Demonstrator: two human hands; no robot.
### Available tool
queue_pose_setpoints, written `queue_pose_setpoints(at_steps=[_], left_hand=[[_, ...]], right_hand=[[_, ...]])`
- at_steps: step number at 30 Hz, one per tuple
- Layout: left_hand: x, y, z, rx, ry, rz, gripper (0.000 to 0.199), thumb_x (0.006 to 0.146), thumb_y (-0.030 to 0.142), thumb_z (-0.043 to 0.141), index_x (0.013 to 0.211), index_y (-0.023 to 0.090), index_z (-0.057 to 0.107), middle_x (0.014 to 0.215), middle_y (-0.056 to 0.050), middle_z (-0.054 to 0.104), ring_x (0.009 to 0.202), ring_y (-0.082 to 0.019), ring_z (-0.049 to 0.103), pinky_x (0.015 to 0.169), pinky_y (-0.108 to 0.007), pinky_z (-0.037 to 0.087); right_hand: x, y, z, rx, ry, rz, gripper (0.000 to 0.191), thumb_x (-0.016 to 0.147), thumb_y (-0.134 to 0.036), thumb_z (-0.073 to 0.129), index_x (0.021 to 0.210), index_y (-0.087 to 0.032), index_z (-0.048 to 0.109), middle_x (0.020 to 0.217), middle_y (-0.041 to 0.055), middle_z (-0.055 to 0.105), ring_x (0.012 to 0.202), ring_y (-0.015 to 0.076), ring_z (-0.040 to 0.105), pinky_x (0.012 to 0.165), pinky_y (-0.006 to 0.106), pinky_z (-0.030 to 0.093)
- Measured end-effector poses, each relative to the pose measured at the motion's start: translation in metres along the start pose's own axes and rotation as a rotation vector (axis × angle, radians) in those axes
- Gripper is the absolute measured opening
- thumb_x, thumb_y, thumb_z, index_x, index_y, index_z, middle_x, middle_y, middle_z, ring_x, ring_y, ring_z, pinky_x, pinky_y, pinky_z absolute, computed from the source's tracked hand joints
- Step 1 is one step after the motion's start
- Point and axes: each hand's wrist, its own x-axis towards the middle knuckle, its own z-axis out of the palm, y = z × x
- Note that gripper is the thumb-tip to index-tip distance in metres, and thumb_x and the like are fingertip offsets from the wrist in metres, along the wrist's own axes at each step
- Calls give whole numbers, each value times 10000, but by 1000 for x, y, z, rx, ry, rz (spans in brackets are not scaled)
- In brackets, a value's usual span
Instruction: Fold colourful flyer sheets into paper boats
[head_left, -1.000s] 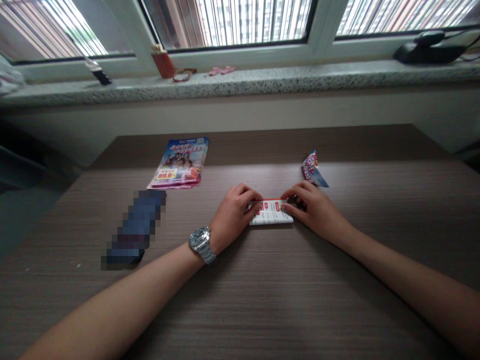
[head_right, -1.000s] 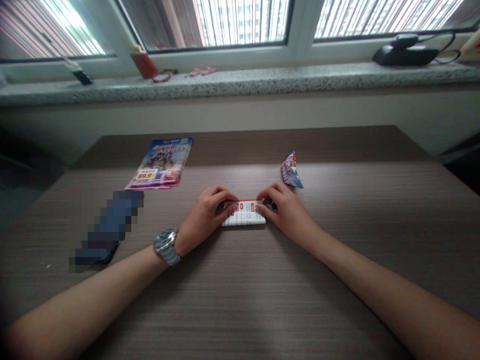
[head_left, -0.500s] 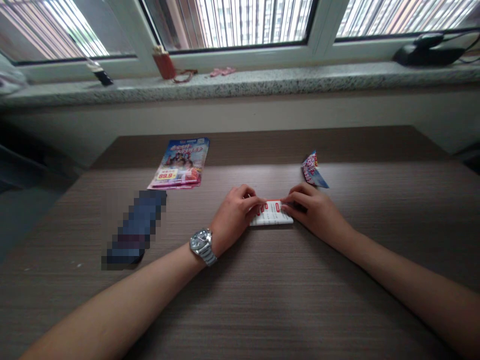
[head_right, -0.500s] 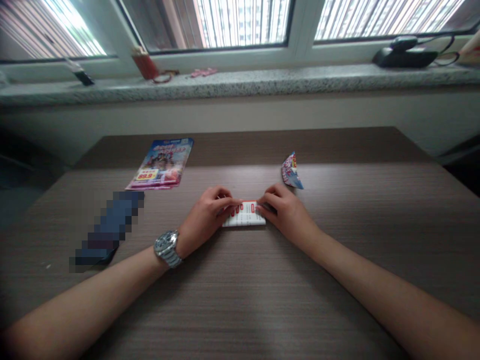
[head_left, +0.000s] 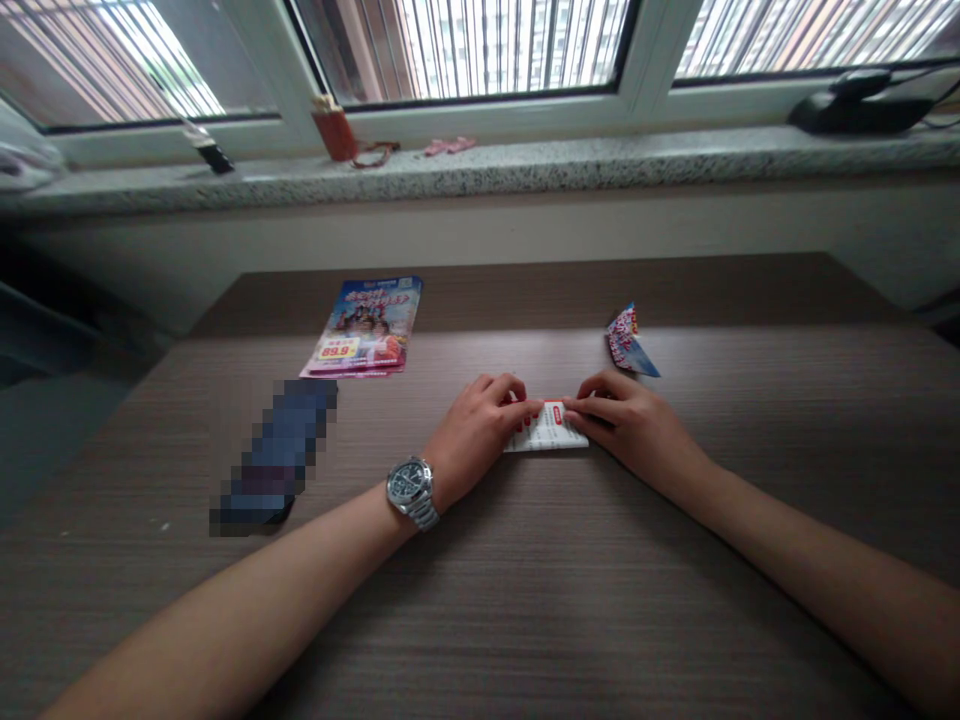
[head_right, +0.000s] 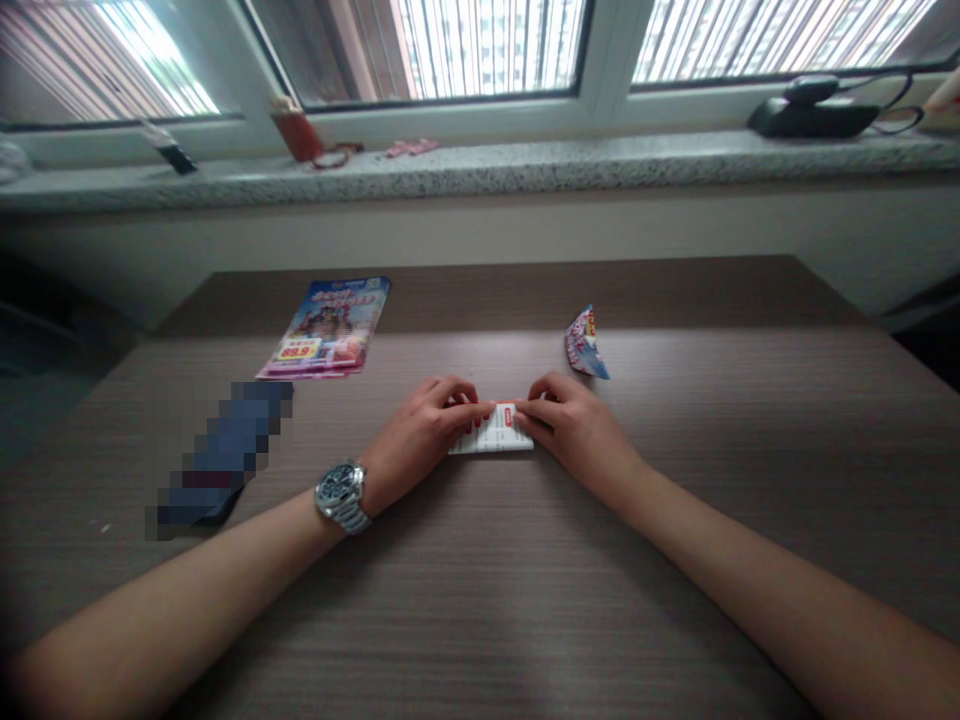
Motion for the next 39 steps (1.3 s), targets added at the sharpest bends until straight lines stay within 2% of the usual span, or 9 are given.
queue_pose_setpoints(at_steps=[8, 12, 18, 24, 28, 33, 39], left_hand=[[1, 0, -3, 3, 13, 45, 281, 980, 157, 574, 1220, 254, 681, 1110, -60, 634, 983, -196, 566, 872, -333, 518], [0, 1, -6, 46, -13, 119, 255, 968, 156, 594, 1193, 232, 687, 1184, -61, 655, 1052, -210, 574, 938, -361, 522], [-2, 3, -12, 122, -110, 189, 318, 999, 143, 531, 1304, 188, 610, 1257, -61, 673, 1069, -199, 602, 939, -338, 553], [-6, 13, -24, 212, -191, 213, 470, 988, 148, 503, 1450, 227, 474, 1384, -100, 601, 1094, -220, 623, 889, -355, 582], [-9, 20, -28, 168, -218, 208, 496, 954, 266, 535, 1441, 186, 488, 1444, -149, 529, 1197, -275, 567, 986, -417, 545], [-11, 21, -27, 77, -213, 203, 511, 954, 219, 477, 1464, 188, 459, 1509, -111, 484, 1283, -264, 501, 1082, -415, 488], [-12, 22, -26, 44, -201, 181, 507, 951, 235, 494, 1457, 213, 464, 1507, -98, 495, 1298, -271, 489, 1076, -441, 489]], right_hand=[[0, 0, 0, -25, -17, 3, 182, 951, -252, 630, 1022, -185, 783, 961, 88, 636, 814, 198, 622, 732, 331, 526], [0, 2, 1, -21, -12, -4, 184, 947, -240, 633, 1013, -164, 787, 968, 101, 635, 816, 205, 621, 731, 337, 521], [1, 2, 2, -14, -11, -9, 172, 940, -224, 640, 1008, -167, 787, 964, 102, 635, 819, 209, 620, 733, 344, 524], [0, 3, 3, -8, 7, -15, 178, 942, -234, 640, 1010, -166, 790, 952, 102, 626, 805, 205, 612, 723, 342, 520], [-1, 3, 3, 5, 9, -16, 197, 958, -251, 615, 1029, -188, 788, 959, 101, 624, 813, 209, 611, 728, 353, 524], [-2, 4, 4, 22, 6, -6, 220, 976, -281, 582, 1049, -237, 786, 982, 95, 622, 806, 205, 613, 738, 370, 540], [-2, 4, 2, 104, 14, 35, 229, 978, -281, 571, 1013, -223, 790, 976, 95, 633, 833, 210, 639, 745, 369, 552]])
